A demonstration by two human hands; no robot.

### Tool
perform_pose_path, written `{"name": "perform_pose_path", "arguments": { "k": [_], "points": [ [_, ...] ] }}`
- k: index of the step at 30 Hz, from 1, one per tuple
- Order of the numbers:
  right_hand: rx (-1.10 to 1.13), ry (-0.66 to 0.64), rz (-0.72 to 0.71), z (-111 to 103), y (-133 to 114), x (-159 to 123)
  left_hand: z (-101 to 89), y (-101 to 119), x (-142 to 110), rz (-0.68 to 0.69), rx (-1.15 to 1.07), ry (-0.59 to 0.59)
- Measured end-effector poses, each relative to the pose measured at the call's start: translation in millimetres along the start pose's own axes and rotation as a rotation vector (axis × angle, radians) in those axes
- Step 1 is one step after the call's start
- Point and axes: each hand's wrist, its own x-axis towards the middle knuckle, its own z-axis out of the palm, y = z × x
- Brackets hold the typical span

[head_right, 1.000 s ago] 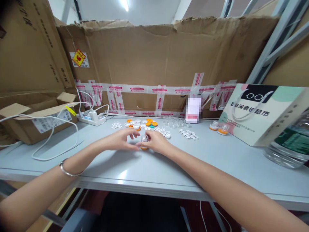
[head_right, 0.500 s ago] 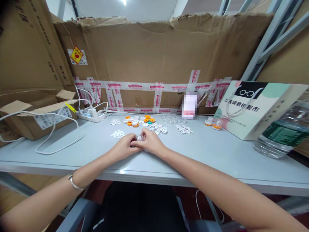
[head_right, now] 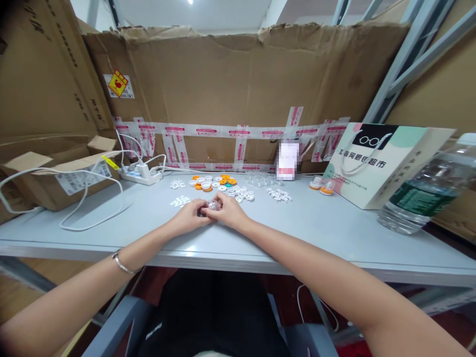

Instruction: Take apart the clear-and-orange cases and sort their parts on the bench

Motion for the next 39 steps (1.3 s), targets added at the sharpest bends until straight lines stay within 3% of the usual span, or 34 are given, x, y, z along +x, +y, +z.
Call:
{"name": "perform_pose_path", "arguments": {
  "k": [4, 9, 17, 27, 32, 35, 39],
  "points": [
    [0.035, 0.014, -0.008, 1, 3, 2, 0.5, -3, 5, -0.015, 0.022, 0.023],
    [0.035, 0.012, -0.034, 1, 3, 2, -2.9, -7, 8, 0.004, -0.021, -0.077],
    [-0.058, 0.013, -0.039, 1, -2, 3, -3.1, -6, 3, 0.047, -0.021, -0.062],
    [-0.077, -0.171, -0.251, -21, -6, 0, -2.5, -9, 5, 0.019, -0.112, -0.107],
    [-0.093, -0.079, -0.147, -16, -3, 3, -1.7, -8, 6, -0.007, -0.082, -0.055],
    [-0.129, -0.120, -0.045, -11, -1, 5, -1.3, -9, 6, -0.017, -0.088, -0.071],
    [-0.151, -0.150, -0.132, -12, -4, 5, -1.3, -10, 7, -0.016, -0.092, -0.079]
  ]
}}
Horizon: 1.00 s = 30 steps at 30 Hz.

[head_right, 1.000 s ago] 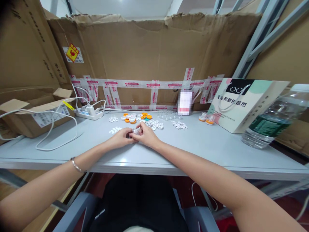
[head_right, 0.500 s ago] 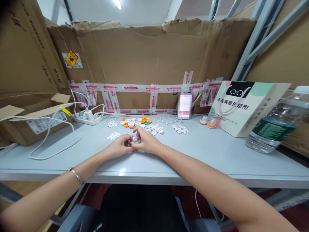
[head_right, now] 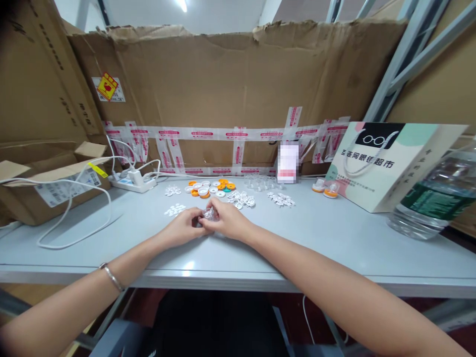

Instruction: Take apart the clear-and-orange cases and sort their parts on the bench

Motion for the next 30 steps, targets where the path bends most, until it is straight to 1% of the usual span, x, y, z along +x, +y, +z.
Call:
{"name": "perform_pose_path", "arguments": {
  "k": [3, 6, 8, 10, 12, 13, 14, 16, 18, 19, 21, 26, 28, 30],
  "points": [
    [-0.083, -0.024, -0.158, -8, -1, 0, 0.2, -1, 0, 0.008, -0.015, -0.005],
    [-0.143, -0.092, -0.303, -16, 0, 1, 0.8, -2, 1, 0.026, -0.019, -0.005],
    [-0.137, -0.148, -0.361, -21, 0, 1, 1.3, -3, 1, 0.023, -0.012, 0.000],
    [-0.118, -0.164, -0.384, -22, -2, 1, 1.5, -3, 1, 0.009, -0.007, 0.007],
    [-0.106, -0.134, -0.356, -19, -4, 1, 1.3, -3, 1, 0.006, -0.017, 0.009],
    [-0.104, -0.104, -0.315, -17, -5, 1, 1.1, -3, 1, 0.011, -0.025, 0.008],
    [-0.107, -0.067, -0.255, -13, -5, 1, 0.9, -3, 0, 0.018, -0.035, 0.003],
    [-0.120, 0.000, -0.093, -5, -4, 3, 0.2, -3, 0, 0.014, -0.056, -0.001],
    [-0.106, 0.031, 0.054, 3, -1, 4, -0.5, -2, -1, -0.008, -0.078, -0.007],
    [-0.085, 0.033, 0.092, 5, 1, 5, -0.9, -1, -1, -0.022, -0.088, -0.011],
    [-0.026, 0.013, 0.096, 7, 3, 6, -1.5, 0, 0, -0.041, -0.096, -0.017],
    [0.085, -0.042, 0.002, -2, 1, 5, -0.5, -1, -1, -0.028, -0.064, -0.006],
    [0.087, -0.020, 0.013, -4, -1, 4, 0.6, -1, -1, -0.007, -0.033, 0.019],
    [0.063, 0.016, 0.053, -3, -1, 5, 0.8, -2, 0, -0.003, -0.009, 0.045]
  ]
}}
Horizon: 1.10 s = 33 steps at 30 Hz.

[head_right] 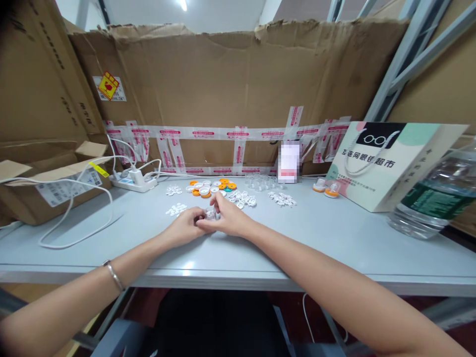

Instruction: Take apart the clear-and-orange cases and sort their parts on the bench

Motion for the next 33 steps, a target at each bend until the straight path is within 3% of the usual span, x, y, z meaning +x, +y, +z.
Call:
{"name": "perform_pose_path", "arguments": {
  "k": [5, 10, 13, 17, 24, 33],
  "points": [
    [0.041, 0.024, 0.039, 5, 6, 2, -8.2, 0, 10, -0.014, -0.025, -0.159],
    [0.095, -0.029, 0.001, 1, 6, 2, -17.4, -6, 22, 0.070, -0.093, -0.305],
    [0.090, -0.053, -0.018, -1, 3, 2, -18.0, -11, 24, 0.133, -0.063, -0.285],
    [0.096, 0.002, 0.101, 2, 3, 4, -17.0, -15, 22, 0.170, -0.036, -0.247],
    [0.305, -0.006, 0.229, 6, 16, 10, -16.8, -15, 27, 0.108, -0.051, -0.218],
    [0.334, 0.016, 0.261, 2, 21, 27, -19.1, -16, 37, 0.022, -0.059, -0.140]
  ]
}}
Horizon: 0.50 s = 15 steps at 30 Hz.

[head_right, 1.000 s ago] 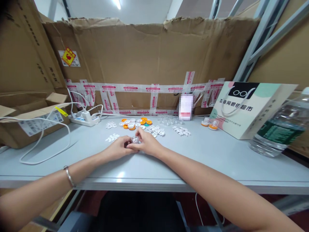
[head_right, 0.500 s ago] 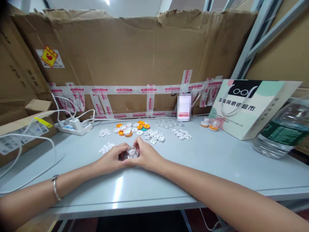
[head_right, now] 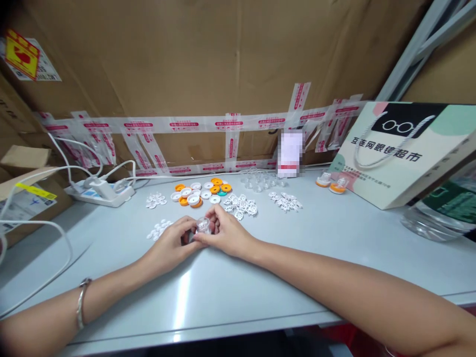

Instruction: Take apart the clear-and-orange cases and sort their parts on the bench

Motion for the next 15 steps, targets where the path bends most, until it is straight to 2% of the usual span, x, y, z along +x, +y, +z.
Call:
{"name": "perform_pose_path", "arguments": {
  "k": [4, 9, 15],
  "points": [
    [-0.057, 0.014, -0.073, -0.6, 1.3, 3.8, -1.8, -4.3, 4.7, -0.008, 0.004, -0.001],
    [-0.155, 0.057, -0.019, -2.0, 1.7, 7.5, -1.3, -3.7, 7.0, -0.028, -0.058, -0.035],
    [-0.128, 0.041, -0.126, -6.1, 4.0, 10.6, -2.7, -2.6, 11.3, -0.046, -0.072, -0.088]
  ]
}}
